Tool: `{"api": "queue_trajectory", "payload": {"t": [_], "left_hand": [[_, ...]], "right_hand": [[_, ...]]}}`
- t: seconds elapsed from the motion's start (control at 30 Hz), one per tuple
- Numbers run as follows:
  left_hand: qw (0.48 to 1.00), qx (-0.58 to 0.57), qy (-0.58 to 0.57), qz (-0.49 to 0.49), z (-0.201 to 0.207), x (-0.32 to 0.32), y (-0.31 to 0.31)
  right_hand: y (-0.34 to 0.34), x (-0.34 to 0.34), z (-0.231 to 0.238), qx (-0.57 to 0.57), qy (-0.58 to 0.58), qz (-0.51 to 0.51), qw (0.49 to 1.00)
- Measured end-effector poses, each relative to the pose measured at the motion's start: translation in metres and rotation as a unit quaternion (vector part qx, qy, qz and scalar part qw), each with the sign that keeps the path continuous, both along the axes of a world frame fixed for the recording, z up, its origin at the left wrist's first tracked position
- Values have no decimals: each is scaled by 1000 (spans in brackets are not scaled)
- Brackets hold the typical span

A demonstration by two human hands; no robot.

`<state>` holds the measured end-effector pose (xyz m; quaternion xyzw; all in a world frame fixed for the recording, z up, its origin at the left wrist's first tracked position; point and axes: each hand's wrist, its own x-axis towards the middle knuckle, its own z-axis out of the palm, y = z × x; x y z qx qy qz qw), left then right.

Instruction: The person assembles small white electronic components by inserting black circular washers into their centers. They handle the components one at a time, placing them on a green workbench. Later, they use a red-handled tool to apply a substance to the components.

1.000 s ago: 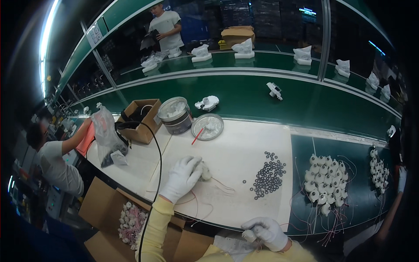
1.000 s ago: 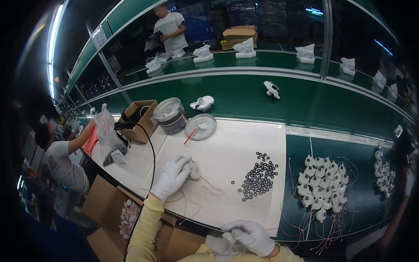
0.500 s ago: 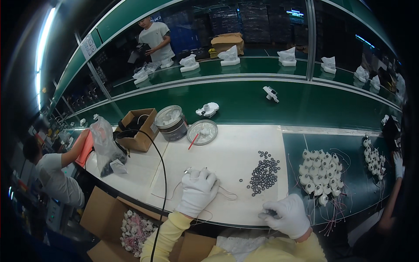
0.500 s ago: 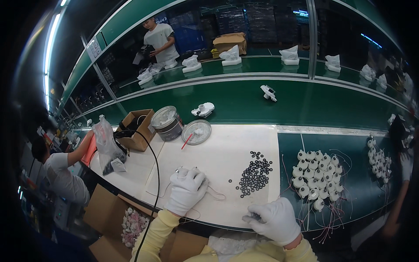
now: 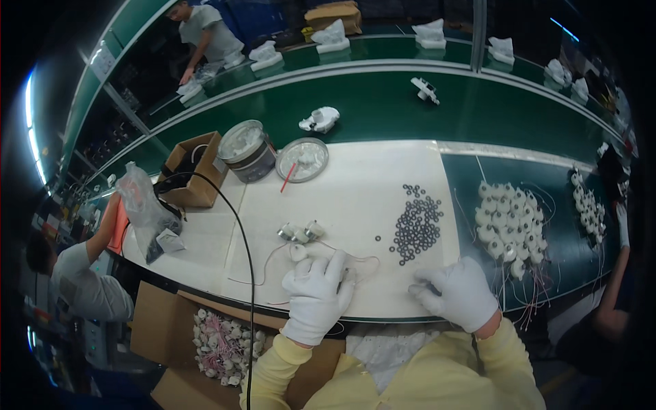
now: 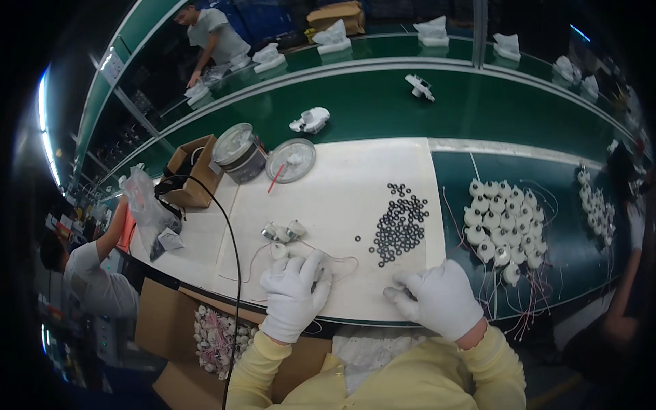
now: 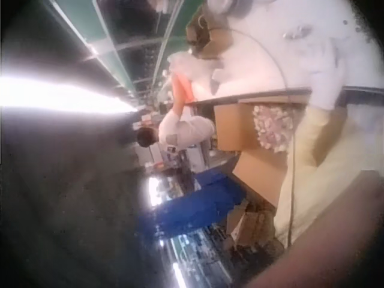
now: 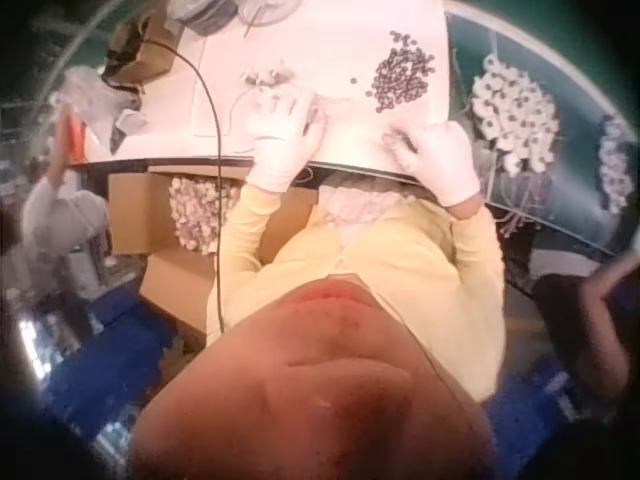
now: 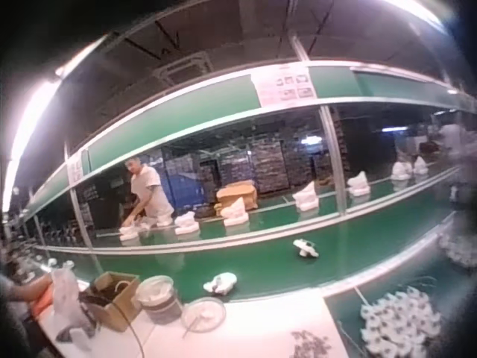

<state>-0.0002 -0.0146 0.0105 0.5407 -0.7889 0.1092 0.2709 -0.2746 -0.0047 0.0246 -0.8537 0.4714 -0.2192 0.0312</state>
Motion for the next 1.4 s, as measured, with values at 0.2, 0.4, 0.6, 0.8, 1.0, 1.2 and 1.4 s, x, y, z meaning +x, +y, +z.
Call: {"api": "queue_trajectory", "payload": {"t": [0.2,0.4,0.6,0.8,1.0,1.2,1.4], "left_hand": [[997,54,36,-53,0,-5,9],[991,60,90,-82,-12,6,6],[985,103,100,-97,-12,12,7],[984,112,106,-95,-11,12,8],[983,122,105,-91,-10,13,7],[983,98,119,-98,-13,13,3],[982,106,121,-94,-15,14,6]], "right_hand": [[-9,-1,11,-35,15,13,999],[-8,-6,5,63,21,12,998],[-14,-7,9,327,-312,-75,889],[-20,-5,10,391,-374,-122,832],[-28,-6,6,249,-264,-46,931],[-41,0,20,66,-20,-8,998],[-45,5,16,94,-43,-1,995]]}}
